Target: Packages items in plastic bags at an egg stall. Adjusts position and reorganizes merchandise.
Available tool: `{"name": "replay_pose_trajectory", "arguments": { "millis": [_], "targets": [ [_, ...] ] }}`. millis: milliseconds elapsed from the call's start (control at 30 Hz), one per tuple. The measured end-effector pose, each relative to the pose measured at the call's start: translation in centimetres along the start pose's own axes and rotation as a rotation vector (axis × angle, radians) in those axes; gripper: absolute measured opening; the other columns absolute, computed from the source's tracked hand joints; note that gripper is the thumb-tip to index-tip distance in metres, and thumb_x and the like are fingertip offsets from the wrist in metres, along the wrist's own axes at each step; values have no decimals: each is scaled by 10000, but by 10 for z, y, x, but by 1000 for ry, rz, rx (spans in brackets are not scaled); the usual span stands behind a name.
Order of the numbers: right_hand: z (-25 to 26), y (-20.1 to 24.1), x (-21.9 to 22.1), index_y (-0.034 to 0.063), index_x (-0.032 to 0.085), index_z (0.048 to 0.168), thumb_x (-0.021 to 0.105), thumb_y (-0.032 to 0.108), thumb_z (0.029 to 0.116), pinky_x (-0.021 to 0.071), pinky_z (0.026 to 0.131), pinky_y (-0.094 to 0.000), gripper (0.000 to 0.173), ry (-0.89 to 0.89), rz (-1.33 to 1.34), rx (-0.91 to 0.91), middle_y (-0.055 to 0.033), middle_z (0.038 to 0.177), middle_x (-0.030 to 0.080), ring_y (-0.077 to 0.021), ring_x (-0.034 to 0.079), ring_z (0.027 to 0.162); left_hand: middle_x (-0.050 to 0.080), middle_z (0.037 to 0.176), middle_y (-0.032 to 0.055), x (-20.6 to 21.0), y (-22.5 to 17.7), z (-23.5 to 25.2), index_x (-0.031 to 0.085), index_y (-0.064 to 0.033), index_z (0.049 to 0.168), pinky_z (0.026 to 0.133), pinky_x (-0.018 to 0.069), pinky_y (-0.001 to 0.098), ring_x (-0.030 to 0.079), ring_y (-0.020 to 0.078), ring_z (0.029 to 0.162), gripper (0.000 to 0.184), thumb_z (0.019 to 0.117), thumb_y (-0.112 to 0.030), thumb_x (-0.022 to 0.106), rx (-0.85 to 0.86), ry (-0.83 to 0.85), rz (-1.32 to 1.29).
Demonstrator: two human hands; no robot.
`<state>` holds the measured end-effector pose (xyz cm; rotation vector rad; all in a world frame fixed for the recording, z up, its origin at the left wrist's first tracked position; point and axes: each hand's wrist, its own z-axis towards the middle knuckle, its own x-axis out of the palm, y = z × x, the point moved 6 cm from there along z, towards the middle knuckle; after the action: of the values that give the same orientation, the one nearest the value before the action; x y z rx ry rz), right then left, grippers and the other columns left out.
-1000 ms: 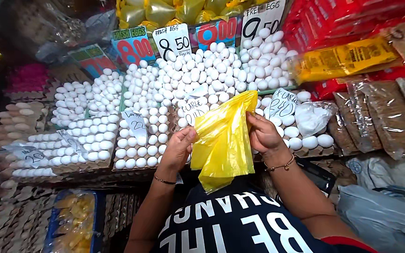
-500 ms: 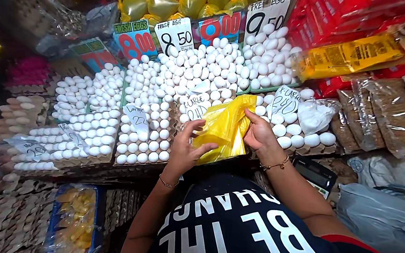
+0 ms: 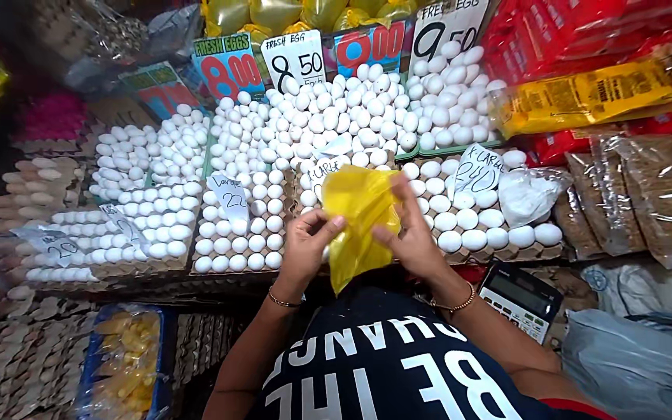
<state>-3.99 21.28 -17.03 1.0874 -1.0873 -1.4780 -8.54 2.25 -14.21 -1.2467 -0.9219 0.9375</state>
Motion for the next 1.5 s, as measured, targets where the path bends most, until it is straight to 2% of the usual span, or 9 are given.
{"name": "replay_pose_trajectory", "arguments": {
  "millis": [133, 267, 433, 667, 900, 967, 1200, 1267, 1500],
  "targets": [
    [-9, 18, 36, -42, 555, 1277, 603, 126, 971, 561, 905, -214, 352, 377, 147, 19, -22, 1096, 690, 3, 656, 1002, 650, 1204, 41, 29, -31, -7, 757, -54, 910, 972, 532, 303, 592, 110, 1158, 159, 952, -195, 697, 313, 268, 234],
    [-10, 28, 20, 118, 644, 1061, 422, 36, 1001, 568, 811, -178, 244, 432, 351, 85, 138, 907, 697, 65, 651, 851, 489, 1496, 76, 18, -54, 5, 519, -103, 1438, 1067, 499, 388, 505, 164, 1341, 796, 817, -506, 814, 379, 324, 510],
    [-12, 28, -38, 271, 696, 1019, 546, 398, 1008, 591, 760, -198, 197, -70, 772, 121, 105, 907, 740, 21, 688, 851, 747, 924, -10, 23, -1, 9, 688, -29, 1064, 816, 609, 275, 711, 48, 859, 196, 898, -116, 748, -44, 628, 147],
    [1, -14, -91, 192, 621, 1113, 27, 440, 1091, 612, 806, -336, 644, -535, 1081, 173, -11, 996, 735, -123, 710, 951, 751, 959, 53, -13, 36, 14, 698, -37, 1087, 849, 601, 313, 721, 123, 885, 184, 917, -13, 634, -300, 193, -289],
    [-11, -47, -121, 194, 504, 1337, 334, 221, 1100, 575, 861, -274, 293, -729, 613, 166, 41, 1144, 675, -57, 659, 1022, 754, 940, 61, -28, 25, 11, 693, -48, 1093, 814, 618, 326, 729, 130, 859, 177, 967, -47, 568, -226, 49, -295],
    [-5, -33, -140, 102, 213, 1587, 472, 227, 1049, 506, 1002, -312, 610, -635, 157, 79, -56, 1424, 496, -105, 560, 1217, 757, 941, 46, -32, 11, 10, 684, -57, 1097, 804, 623, 325, 733, 129, 857, 174, 946, -73, 599, -167, 15, -246],
    [1, 9, 8, -45, 563, 1284, 707, 361, 936, 544, 757, -311, 554, 565, -15, 32, -133, 1042, 661, -128, 636, 864, 756, 863, -29, 26, 8, 3, 715, -66, 965, 781, 615, 257, 718, 59, 802, 110, 887, 6, 687, -170, 169, -60],
    [3, 6, 25, -69, 600, 1203, 651, 246, 987, 544, 837, -283, 386, 650, 87, -11, -123, 1034, 678, -88, 650, 923, 743, 839, -29, 28, 13, 4, 717, -71, 928, 756, 611, 254, 709, 59, 779, 65, 890, -28, 687, -191, 165, -42],
    [2, -6, 7, 113, 511, 927, 548, 187, 1035, 403, 441, -156, 137, 691, 431, 146, 67, 704, 530, 9, 491, 505, 755, 835, -19, 11, 19, 2, 789, -160, 890, 716, 597, 225, 705, 46, 752, 47, 889, -153, 743, -109, 230, -178]
  ]
}}
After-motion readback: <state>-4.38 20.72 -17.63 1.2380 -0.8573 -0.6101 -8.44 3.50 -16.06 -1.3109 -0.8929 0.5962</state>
